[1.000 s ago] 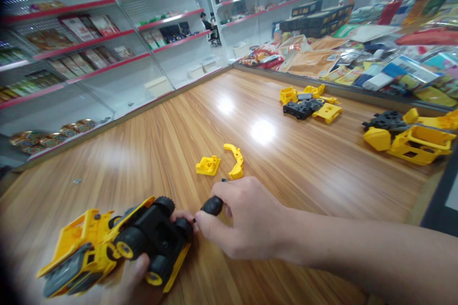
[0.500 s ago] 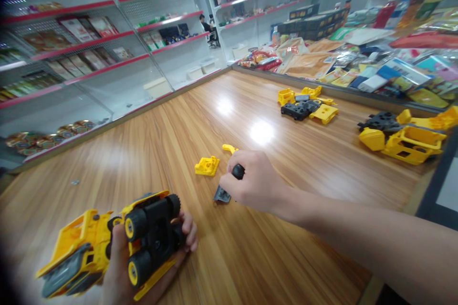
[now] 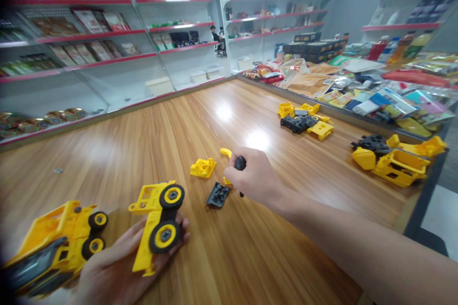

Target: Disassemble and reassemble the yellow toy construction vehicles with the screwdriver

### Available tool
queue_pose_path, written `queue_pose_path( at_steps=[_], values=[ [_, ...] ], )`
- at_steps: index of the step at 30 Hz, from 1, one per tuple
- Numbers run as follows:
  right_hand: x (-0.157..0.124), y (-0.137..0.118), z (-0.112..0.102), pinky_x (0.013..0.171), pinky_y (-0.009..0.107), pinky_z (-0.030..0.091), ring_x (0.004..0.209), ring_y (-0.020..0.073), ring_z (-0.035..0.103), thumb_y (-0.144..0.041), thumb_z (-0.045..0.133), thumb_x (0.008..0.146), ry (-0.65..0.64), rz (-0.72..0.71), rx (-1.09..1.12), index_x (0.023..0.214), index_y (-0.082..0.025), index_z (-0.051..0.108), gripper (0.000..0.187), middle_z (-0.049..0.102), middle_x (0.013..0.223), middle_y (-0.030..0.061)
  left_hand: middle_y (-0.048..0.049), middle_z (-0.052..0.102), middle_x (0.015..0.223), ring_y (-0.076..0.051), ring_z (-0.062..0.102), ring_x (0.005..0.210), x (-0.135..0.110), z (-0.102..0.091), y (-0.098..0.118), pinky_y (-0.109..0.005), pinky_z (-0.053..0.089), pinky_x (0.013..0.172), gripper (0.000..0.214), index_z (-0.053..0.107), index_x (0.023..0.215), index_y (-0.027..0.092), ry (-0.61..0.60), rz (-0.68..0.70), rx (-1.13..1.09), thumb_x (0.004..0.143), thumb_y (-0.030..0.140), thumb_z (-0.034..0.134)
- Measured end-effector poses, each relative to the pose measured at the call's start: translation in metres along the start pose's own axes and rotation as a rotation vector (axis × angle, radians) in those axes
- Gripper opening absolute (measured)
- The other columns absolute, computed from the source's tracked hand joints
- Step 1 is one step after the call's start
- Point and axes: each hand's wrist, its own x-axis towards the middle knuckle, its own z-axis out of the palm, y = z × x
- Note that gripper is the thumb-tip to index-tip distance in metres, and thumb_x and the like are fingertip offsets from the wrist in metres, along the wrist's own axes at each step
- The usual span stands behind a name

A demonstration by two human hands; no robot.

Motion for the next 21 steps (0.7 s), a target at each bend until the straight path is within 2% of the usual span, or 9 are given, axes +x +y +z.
queue_pose_path(
  at_steps=[4, 6, 7, 9, 12, 14, 18, 21],
  values=[
    [0.013, -0.005, 0.008, 0.062, 0.024, 0.040, 0.068, 0.0133, 0.056, -0.021, 0.051, 0.089, 0.029, -0.186, -0.202, 0.078, -0.017, 0.059, 0.015, 0.061, 0.073, 0.0009, -0.0103, 0.077, 0.092, -0.027, 0.074, 0.083, -0.001, 0.002, -0.004, -0.037, 0.061, 0.077, 0.038, 0.069, 0.110, 0.016, 0.036, 0.075, 0.074, 0.073, 0.009, 0.072],
    [0.025, -0.011, 0.015, 0.076, 0.026, 0.044, 0.084, 0.0147, 0.060, -0.024, 0.049, 0.094, -0.046, -0.268, -0.339, 0.097, -0.015, 0.064, 0.017, 0.065, 0.094, 0.0061, -0.0109, 0.077, 0.092, -0.026, 0.074, 0.081, -0.001, 0.004, -0.005, -0.037, 0.061, 0.076, 0.038, 0.067, 0.112, 0.014, 0.034, 0.100, 0.080, 0.074, 0.009, 0.072],
    [0.032, -0.013, 0.020, 0.081, 0.026, 0.044, 0.090, 0.0153, 0.061, -0.027, 0.050, 0.095, -0.107, -0.265, -0.431, 0.107, -0.015, 0.063, 0.021, 0.065, 0.101, 0.0078, -0.0114, 0.077, 0.093, -0.026, 0.074, 0.081, -0.001, 0.005, -0.005, -0.037, 0.061, 0.076, 0.039, 0.066, 0.113, 0.013, 0.026, 0.108, 0.077, 0.074, 0.010, 0.072],
    [0.044, -0.019, 0.031, 0.081, 0.028, 0.045, 0.091, 0.0191, 0.063, -0.040, 0.061, 0.089, -0.173, -0.244, -0.507, 0.110, -0.012, 0.065, 0.035, 0.066, 0.103, 0.0115, -0.0126, 0.076, 0.097, -0.026, 0.075, 0.081, -0.001, 0.006, -0.004, -0.036, 0.062, 0.075, 0.041, 0.063, 0.116, 0.013, 0.002, 0.115, 0.056, 0.076, 0.009, 0.070],
    [0.058, -0.025, 0.048, 0.067, 0.028, 0.045, 0.080, 0.0236, 0.065, -0.055, 0.075, 0.071, -0.269, -0.202, -0.590, 0.088, -0.010, 0.072, 0.048, 0.069, 0.087, 0.0144, -0.0139, 0.075, 0.105, -0.026, 0.074, 0.087, -0.002, 0.005, -0.003, -0.037, 0.061, 0.077, 0.047, 0.057, 0.124, 0.013, -0.030, 0.120, 0.007, 0.078, 0.007, 0.066],
    [0.064, -0.029, 0.055, 0.062, 0.027, 0.043, 0.074, 0.0240, 0.065, -0.051, 0.079, 0.066, -0.315, -0.192, -0.630, 0.079, -0.011, 0.073, 0.043, 0.070, 0.080, 0.0147, -0.0135, 0.074, 0.107, -0.028, 0.073, 0.092, -0.003, 0.003, -0.003, -0.039, 0.061, 0.080, 0.052, 0.052, 0.129, 0.014, -0.039, 0.125, -0.008, 0.079, 0.006, 0.064],
    [0.066, -0.034, 0.052, 0.063, 0.025, 0.042, 0.075, 0.0208, 0.067, -0.027, 0.065, 0.081, -0.310, -0.199, -0.661, 0.085, -0.012, 0.074, 0.018, 0.073, 0.082, 0.0128, -0.0138, 0.073, 0.110, -0.027, 0.072, 0.096, -0.002, 0.001, -0.004, -0.038, 0.060, 0.083, 0.057, 0.046, 0.136, 0.014, -0.057, 0.150, -0.010, 0.082, 0.008, 0.062],
    [0.060, -0.029, 0.041, 0.071, 0.025, 0.044, 0.085, 0.0193, 0.067, -0.023, 0.053, 0.089, -0.260, -0.212, -0.661, 0.096, -0.015, 0.073, 0.022, 0.073, 0.090, 0.0102, -0.0148, 0.073, 0.111, -0.027, 0.072, 0.096, 0.000, 0.000, -0.003, -0.035, 0.060, 0.079, 0.055, 0.047, 0.134, 0.012, -0.084, 0.162, -0.008, 0.082, 0.008, 0.063]
  ],
)
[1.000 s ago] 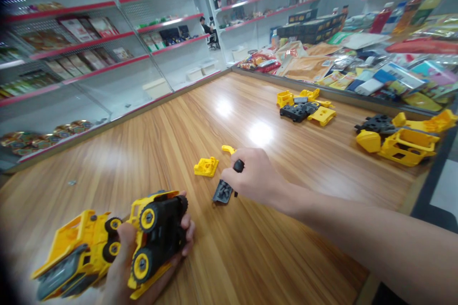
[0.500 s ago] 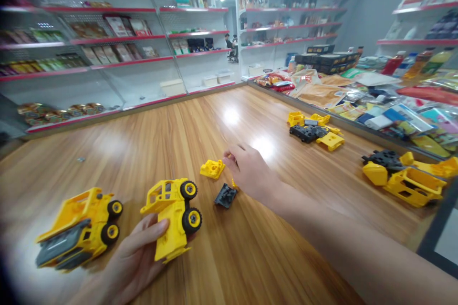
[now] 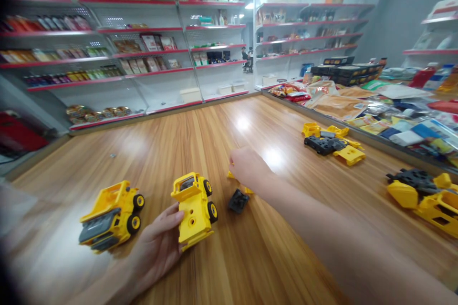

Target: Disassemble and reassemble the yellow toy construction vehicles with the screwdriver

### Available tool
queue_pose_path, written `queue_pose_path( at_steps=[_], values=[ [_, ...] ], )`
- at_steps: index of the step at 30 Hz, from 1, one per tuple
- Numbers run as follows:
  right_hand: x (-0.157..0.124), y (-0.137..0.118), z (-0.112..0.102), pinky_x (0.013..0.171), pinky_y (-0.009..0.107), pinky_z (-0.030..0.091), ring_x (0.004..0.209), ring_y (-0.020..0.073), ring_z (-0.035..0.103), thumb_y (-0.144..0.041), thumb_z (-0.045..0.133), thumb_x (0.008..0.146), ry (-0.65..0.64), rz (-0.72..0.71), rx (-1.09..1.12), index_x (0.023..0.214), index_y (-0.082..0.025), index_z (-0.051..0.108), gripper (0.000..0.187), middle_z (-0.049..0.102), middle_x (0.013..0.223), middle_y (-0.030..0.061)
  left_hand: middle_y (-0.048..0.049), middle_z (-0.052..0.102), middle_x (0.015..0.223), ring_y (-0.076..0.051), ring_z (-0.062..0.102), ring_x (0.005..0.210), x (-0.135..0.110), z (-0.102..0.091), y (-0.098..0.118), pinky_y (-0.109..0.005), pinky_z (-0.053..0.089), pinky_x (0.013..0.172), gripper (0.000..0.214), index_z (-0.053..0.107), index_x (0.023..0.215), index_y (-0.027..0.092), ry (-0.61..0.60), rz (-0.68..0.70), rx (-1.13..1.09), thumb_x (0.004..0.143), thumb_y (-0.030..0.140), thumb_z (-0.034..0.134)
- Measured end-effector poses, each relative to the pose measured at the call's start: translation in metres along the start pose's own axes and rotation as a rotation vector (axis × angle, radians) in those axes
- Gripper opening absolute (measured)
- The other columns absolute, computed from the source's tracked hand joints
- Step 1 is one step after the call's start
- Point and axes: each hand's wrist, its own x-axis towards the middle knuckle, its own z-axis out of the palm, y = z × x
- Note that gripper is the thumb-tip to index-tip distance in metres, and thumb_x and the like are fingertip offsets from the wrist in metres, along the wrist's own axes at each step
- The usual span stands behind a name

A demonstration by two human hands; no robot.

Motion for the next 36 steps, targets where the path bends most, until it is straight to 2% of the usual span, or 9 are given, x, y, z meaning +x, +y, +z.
queue_pose_path(
  at_steps=[6, 10, 14, 21, 27, 29, 31, 34, 36],
  values=[
    [-0.023, 0.016, 0.006, 0.081, 0.025, 0.044, 0.092, 0.0184, 0.066, -0.032, 0.051, 0.095, 0.032, -0.017, -0.034, 0.099, -0.022, 0.074, 0.026, 0.071, 0.098, 0.0075, -0.0171, 0.073, 0.108, -0.027, 0.073, 0.090, 0.005, -0.002, 0.002, -0.036, 0.061, 0.078, 0.046, 0.052, 0.126, 0.009, 0.042, -0.015, -0.031, 0.081, 0.009, 0.064],
    [-0.025, 0.020, 0.015, 0.076, 0.025, 0.044, 0.090, 0.0190, 0.066, -0.035, 0.053, 0.094, 0.022, -0.054, -0.069, 0.101, -0.023, 0.074, 0.025, 0.070, 0.098, 0.0072, -0.0178, 0.074, 0.107, -0.028, 0.074, 0.089, 0.006, 0.000, 0.002, -0.037, 0.061, 0.077, 0.044, 0.055, 0.122, 0.009, 0.068, -0.022, -0.027, 0.079, 0.009, 0.067],
    [-0.024, 0.024, 0.021, 0.069, 0.026, 0.041, 0.083, 0.0189, 0.065, -0.030, 0.054, 0.093, 0.028, -0.096, -0.100, 0.098, -0.023, 0.074, 0.022, 0.068, 0.098, 0.0071, -0.0168, 0.073, 0.111, -0.028, 0.073, 0.095, 0.007, 0.000, -0.001, -0.037, 0.061, 0.081, 0.037, 0.062, 0.113, 0.009, 0.073, -0.022, -0.019, 0.078, 0.010, 0.071],
    [-0.027, 0.023, 0.019, 0.062, 0.026, 0.036, 0.077, 0.0162, 0.063, -0.036, 0.056, 0.093, 0.077, -0.199, -0.109, 0.099, -0.026, 0.073, 0.020, 0.066, 0.096, 0.0033, -0.0150, 0.075, 0.107, -0.025, 0.073, 0.093, 0.008, -0.003, -0.008, -0.034, 0.061, 0.083, 0.035, 0.066, 0.108, 0.009, 0.056, -0.020, 0.045, 0.076, 0.019, 0.077],
    [-0.029, 0.018, 0.021, 0.059, 0.024, 0.034, 0.071, 0.0132, 0.058, -0.026, 0.058, 0.091, 0.099, -0.300, -0.101, 0.085, -0.021, 0.073, 0.017, 0.065, 0.087, 0.0032, -0.0152, 0.074, 0.109, -0.024, 0.073, 0.093, 0.007, 0.001, -0.008, -0.034, 0.061, 0.081, 0.029, 0.065, 0.109, 0.010, 0.119, -0.008, 0.077, 0.083, 0.022, 0.070],
    [-0.030, 0.017, 0.019, 0.062, 0.024, 0.037, 0.074, 0.0133, 0.059, -0.024, 0.055, 0.093, 0.120, -0.310, -0.084, 0.087, -0.019, 0.071, 0.018, 0.065, 0.089, 0.0038, -0.0152, 0.073, 0.112, -0.024, 0.072, 0.095, 0.007, 0.001, -0.007, -0.035, 0.060, 0.083, 0.029, 0.064, 0.111, 0.011, 0.128, 0.012, 0.080, 0.085, 0.022, 0.067],
    [-0.033, 0.013, 0.012, 0.068, 0.024, 0.041, 0.080, 0.0138, 0.060, -0.023, 0.052, 0.096, 0.206, -0.334, 0.006, 0.094, -0.017, 0.069, 0.018, 0.065, 0.093, 0.0046, -0.0151, 0.071, 0.116, -0.025, 0.071, 0.099, 0.009, 0.001, -0.007, -0.037, 0.059, 0.087, 0.030, 0.062, 0.115, 0.011, 0.129, 0.039, 0.074, 0.087, 0.022, 0.065],
    [-0.046, 0.001, -0.003, 0.074, 0.025, 0.044, 0.086, 0.0146, 0.060, -0.023, 0.052, 0.096, 0.403, -0.490, 0.270, 0.097, -0.015, 0.066, 0.016, 0.064, 0.095, 0.0053, -0.0143, 0.069, 0.121, -0.026, 0.068, 0.105, 0.011, 0.000, -0.007, -0.039, 0.056, 0.091, 0.033, 0.060, 0.120, 0.013, 0.106, 0.076, 0.054, 0.089, 0.023, 0.063],
    [-0.057, -0.009, -0.010, 0.070, 0.023, 0.045, 0.081, 0.0127, 0.059, -0.019, 0.051, 0.096, 0.372, -0.653, 0.317, 0.096, -0.017, 0.066, 0.015, 0.062, 0.096, 0.0050, -0.0136, 0.068, 0.123, -0.026, 0.067, 0.108, 0.011, -0.001, -0.007, -0.039, 0.055, 0.092, 0.034, 0.059, 0.122, 0.014, 0.082, 0.085, 0.035, 0.090, 0.026, 0.061]
  ],
)
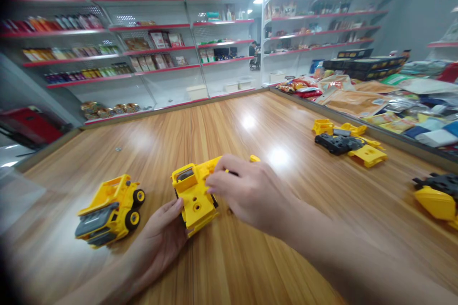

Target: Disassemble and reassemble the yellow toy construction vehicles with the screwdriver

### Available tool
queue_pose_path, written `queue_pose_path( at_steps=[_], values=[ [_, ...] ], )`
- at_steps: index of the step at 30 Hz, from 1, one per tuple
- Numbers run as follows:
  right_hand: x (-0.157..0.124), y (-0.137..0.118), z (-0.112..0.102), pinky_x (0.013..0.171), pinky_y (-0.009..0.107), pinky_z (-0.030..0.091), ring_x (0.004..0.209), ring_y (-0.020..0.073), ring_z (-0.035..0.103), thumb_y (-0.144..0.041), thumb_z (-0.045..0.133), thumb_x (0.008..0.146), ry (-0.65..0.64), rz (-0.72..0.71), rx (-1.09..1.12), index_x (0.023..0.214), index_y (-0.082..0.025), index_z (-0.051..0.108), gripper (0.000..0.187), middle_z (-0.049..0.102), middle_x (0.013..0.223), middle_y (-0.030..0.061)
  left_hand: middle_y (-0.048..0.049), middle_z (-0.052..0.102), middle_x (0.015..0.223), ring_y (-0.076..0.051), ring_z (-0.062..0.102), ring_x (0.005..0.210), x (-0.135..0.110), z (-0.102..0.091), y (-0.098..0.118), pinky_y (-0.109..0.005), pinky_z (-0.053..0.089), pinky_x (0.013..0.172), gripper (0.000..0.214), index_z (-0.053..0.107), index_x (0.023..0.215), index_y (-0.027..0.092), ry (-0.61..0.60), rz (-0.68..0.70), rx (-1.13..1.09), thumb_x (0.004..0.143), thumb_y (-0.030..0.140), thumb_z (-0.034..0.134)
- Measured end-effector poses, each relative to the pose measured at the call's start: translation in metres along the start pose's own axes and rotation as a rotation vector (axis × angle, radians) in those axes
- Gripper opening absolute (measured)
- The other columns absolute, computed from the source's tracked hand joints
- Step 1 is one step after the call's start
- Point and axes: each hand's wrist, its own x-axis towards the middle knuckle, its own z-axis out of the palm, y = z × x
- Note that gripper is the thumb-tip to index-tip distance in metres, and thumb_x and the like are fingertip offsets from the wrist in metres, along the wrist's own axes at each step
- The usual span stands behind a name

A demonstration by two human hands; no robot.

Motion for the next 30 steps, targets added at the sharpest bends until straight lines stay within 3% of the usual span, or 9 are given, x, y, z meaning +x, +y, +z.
queue_pose_path(
  at_steps=[4, 6, 11, 15, 18, 21, 25, 30],
  values=[
    [-0.006, -0.020, 0.003, 0.065, 0.023, 0.045, 0.075, 0.0111, 0.058, -0.012, 0.050, 0.094, -0.217, -0.101, 0.024, 0.100, -0.019, 0.065, 0.018, 0.060, 0.102, 0.0044, -0.0143, 0.067, 0.122, -0.031, 0.063, 0.113, -0.001, -0.001, -0.002, -0.042, 0.054, 0.093, 0.052, 0.059, 0.123, 0.017, -0.106, 0.029, -0.048, 0.080, 0.044, 0.071],
    [-0.009, -0.022, 0.008, 0.063, 0.023, 0.044, 0.073, 0.0112, 0.057, -0.012, 0.048, 0.093, -0.258, -0.107, 0.023, 0.099, -0.020, 0.065, 0.020, 0.060, 0.102, 0.0036, -0.0140, 0.067, 0.121, -0.033, 0.062, 0.114, -0.003, 0.000, -0.003, -0.043, 0.053, 0.093, 0.061, 0.059, 0.123, 0.018, -0.146, 0.055, -0.032, 0.070, 0.041, 0.080],
    [-0.009, -0.020, 0.015, 0.062, 0.023, 0.045, 0.072, 0.0112, 0.056, -0.017, 0.048, 0.096, -0.218, -0.116, 0.059, 0.104, -0.023, 0.065, 0.020, 0.058, 0.100, 0.0035, -0.0145, 0.068, 0.119, -0.030, 0.067, 0.104, -0.004, 0.002, -0.005, -0.040, 0.055, 0.088, 0.055, 0.061, 0.119, 0.016, -0.103, 0.057, 0.062, 0.068, 0.020, 0.082],
    [-0.009, -0.018, 0.021, 0.073, 0.025, 0.049, 0.082, 0.0134, 0.059, -0.026, 0.059, 0.093, -0.098, 0.012, 0.211, 0.109, -0.019, 0.064, 0.018, 0.058, 0.098, 0.0058, -0.0145, 0.069, 0.115, -0.027, 0.068, 0.099, -0.005, 0.005, -0.003, -0.037, 0.055, 0.085, 0.041, 0.062, 0.115, 0.014, -0.047, 0.061, 0.089, 0.076, 0.018, 0.076],
    [-0.009, -0.018, 0.027, 0.077, 0.026, 0.050, 0.083, 0.0142, 0.059, -0.023, 0.058, 0.093, -0.063, 0.051, 0.273, 0.105, -0.017, 0.064, 0.014, 0.060, 0.095, 0.0058, -0.0136, 0.069, 0.116, -0.027, 0.067, 0.102, -0.005, 0.006, -0.001, -0.037, 0.055, 0.086, 0.043, 0.060, 0.119, 0.016, -0.067, 0.030, 0.073, 0.078, 0.017, 0.074],
    [-0.010, -0.020, 0.029, 0.076, 0.026, 0.050, 0.083, 0.0141, 0.060, -0.023, 0.055, 0.095, -0.081, 0.027, 0.262, 0.098, -0.017, 0.065, 0.012, 0.061, 0.093, 0.0058, -0.0121, 0.068, 0.118, -0.026, 0.067, 0.102, -0.005, 0.004, 0.000, -0.037, 0.055, 0.086, 0.046, 0.059, 0.122, 0.018, -0.092, 0.014, 0.022, 0.079, 0.025, 0.074],
    [-0.009, -0.024, 0.025, 0.073, 0.024, 0.051, 0.077, 0.0122, 0.061, -0.038, 0.060, 0.093, -0.180, -0.049, 0.262, 0.088, -0.016, 0.064, 0.023, 0.062, 0.092, 0.0052, -0.0117, 0.070, 0.111, -0.027, 0.067, 0.099, -0.007, 0.003, 0.000, -0.037, 0.056, 0.083, 0.043, 0.064, 0.114, 0.017, -0.131, 0.025, 0.002, 0.078, 0.039, 0.074],
    [-0.010, -0.028, 0.021, 0.075, 0.025, 0.053, 0.082, 0.0135, 0.062, -0.031, 0.059, 0.092, -0.220, -0.097, 0.272, 0.091, -0.015, 0.062, 0.016, 0.060, 0.099, 0.0076, -0.0109, 0.070, 0.111, -0.025, 0.068, 0.096, -0.007, 0.004, 0.002, -0.034, 0.055, 0.083, 0.040, 0.063, 0.115, 0.017, -0.144, 0.031, 0.071, 0.077, 0.019, 0.075]
  ],
)
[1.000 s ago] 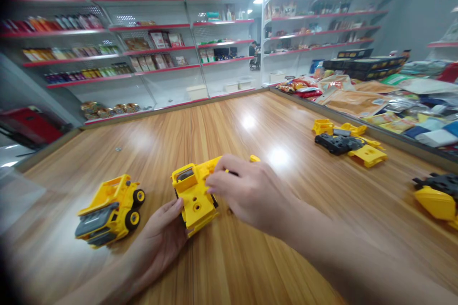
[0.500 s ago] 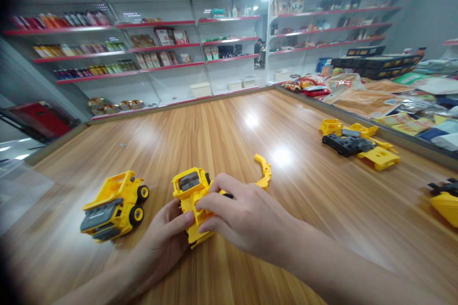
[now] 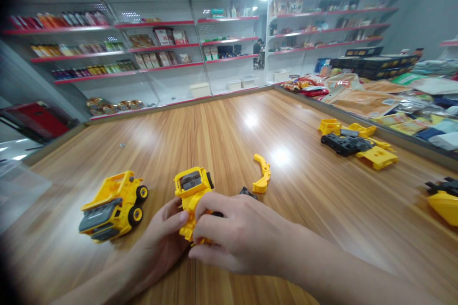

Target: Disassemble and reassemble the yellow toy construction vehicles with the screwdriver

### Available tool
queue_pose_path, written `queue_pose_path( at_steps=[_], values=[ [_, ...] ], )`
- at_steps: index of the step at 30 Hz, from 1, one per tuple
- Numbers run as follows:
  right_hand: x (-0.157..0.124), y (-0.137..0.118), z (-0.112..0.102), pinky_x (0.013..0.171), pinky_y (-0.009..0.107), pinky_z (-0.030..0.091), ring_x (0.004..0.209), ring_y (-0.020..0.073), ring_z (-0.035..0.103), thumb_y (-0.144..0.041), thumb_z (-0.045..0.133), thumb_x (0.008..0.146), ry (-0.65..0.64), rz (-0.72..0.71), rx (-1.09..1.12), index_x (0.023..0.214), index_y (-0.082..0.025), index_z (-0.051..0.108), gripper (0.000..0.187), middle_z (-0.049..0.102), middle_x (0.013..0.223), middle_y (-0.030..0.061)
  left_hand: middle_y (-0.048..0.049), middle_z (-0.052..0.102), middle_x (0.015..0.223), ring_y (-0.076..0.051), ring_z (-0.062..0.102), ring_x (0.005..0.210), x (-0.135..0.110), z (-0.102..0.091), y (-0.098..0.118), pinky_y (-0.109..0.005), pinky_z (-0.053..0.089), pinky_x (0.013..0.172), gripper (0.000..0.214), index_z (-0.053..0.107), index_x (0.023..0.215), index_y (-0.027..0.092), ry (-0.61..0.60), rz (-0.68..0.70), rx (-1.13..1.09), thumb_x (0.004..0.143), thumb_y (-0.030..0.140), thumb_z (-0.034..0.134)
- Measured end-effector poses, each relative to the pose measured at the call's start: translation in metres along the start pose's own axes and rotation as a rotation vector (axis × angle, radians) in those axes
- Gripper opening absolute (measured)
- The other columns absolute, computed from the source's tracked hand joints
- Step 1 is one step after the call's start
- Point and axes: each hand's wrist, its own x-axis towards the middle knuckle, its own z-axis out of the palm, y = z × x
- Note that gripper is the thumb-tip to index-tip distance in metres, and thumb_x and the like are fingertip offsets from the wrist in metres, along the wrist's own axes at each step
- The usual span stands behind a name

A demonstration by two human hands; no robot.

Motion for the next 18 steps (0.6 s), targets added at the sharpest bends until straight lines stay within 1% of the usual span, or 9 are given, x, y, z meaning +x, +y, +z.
queue_pose_path(
  at_steps=[2, 4, 6, 8, 10, 15, 18],
  values=[
    [0.000, 0.001, -0.001, 0.077, 0.027, 0.054, 0.091, 0.0159, 0.061, -0.028, 0.061, 0.090, 0.041, 0.017, 0.001, 0.098, -0.015, 0.061, 0.015, 0.056, 0.105, 0.0102, -0.0111, 0.069, 0.113, -0.025, 0.068, 0.098, 0.000, 0.000, 0.001, -0.034, 0.055, 0.084, 0.042, 0.062, 0.117, 0.018, 0.012, 0.007, -0.005, 0.078, 0.018, 0.073],
    [-0.001, 0.003, -0.001, 0.081, 0.029, 0.054, 0.103, 0.0195, 0.058, -0.029, 0.065, 0.088, 0.094, 0.054, -0.002, 0.106, -0.015, 0.058, 0.024, 0.052, 0.110, 0.0119, -0.0114, 0.069, 0.114, -0.026, 0.068, 0.099, 0.000, 0.000, 0.002, -0.036, 0.055, 0.085, 0.046, 0.061, 0.120, 0.018, 0.035, 0.021, -0.017, 0.076, 0.018, 0.074],
    [-0.001, 0.006, 0.000, 0.084, 0.032, 0.054, 0.108, 0.0215, 0.055, -0.030, 0.067, 0.086, 0.113, 0.103, -0.006, 0.112, -0.017, 0.055, 0.032, 0.050, 0.114, 0.0122, -0.0117, 0.069, 0.115, -0.027, 0.068, 0.099, 0.000, 0.000, 0.002, -0.037, 0.055, 0.088, 0.054, 0.059, 0.124, 0.018, 0.059, 0.028, -0.028, 0.074, 0.018, 0.077],
    [-0.002, 0.008, 0.001, 0.085, 0.034, 0.054, 0.106, 0.0210, 0.057, -0.030, 0.068, 0.085, 0.088, 0.145, -0.009, 0.115, -0.019, 0.054, 0.035, 0.047, 0.120, 0.0121, -0.0119, 0.069, 0.115, -0.027, 0.069, 0.099, 0.001, -0.001, 0.002, -0.038, 0.054, 0.090, 0.060, 0.057, 0.127, 0.019, 0.072, 0.029, -0.031, 0.071, 0.017, 0.078],
    [-0.002, 0.010, 0.001, 0.086, 0.034, 0.054, 0.103, 0.0198, 0.059, -0.028, 0.067, 0.085, 0.043, 0.162, -0.017, 0.115, -0.020, 0.054, 0.033, 0.046, 0.125, 0.0117, -0.0117, 0.069, 0.116, -0.027, 0.069, 0.100, 0.001, 0.000, 0.002, -0.039, 0.053, 0.091, 0.063, 0.056, 0.129, 0.020, 0.073, 0.034, -0.033, 0.071, 0.015, 0.078],
    [-0.004, 0.011, -0.001, 0.088, 0.036, 0.054, 0.109, 0.0219, 0.058, -0.027, 0.064, 0.087, 0.009, 0.138, -0.043, 0.112, -0.020, 0.057, 0.027, 0.048, 0.127, 0.0118, -0.0113, 0.068, 0.119, -0.029, 0.066, 0.106, 0.000, 0.002, 0.003, -0.040, 0.053, 0.093, 0.061, 0.059, 0.126, 0.020, 0.057, 0.048, -0.033, 0.069, 0.013, 0.079],
    [-0.003, 0.011, -0.002, 0.088, 0.037, 0.054, 0.108, 0.0214, 0.060, -0.024, 0.062, 0.088, -0.017, 0.128, -0.043, 0.110, -0.020, 0.057, 0.023, 0.049, 0.130, 0.0118, -0.0109, 0.067, 0.120, -0.030, 0.065, 0.109, -0.001, 0.003, 0.003, -0.040, 0.053, 0.093, 0.060, 0.060, 0.124, 0.020, 0.056, 0.061, -0.027, 0.068, 0.011, 0.078]
  ],
)
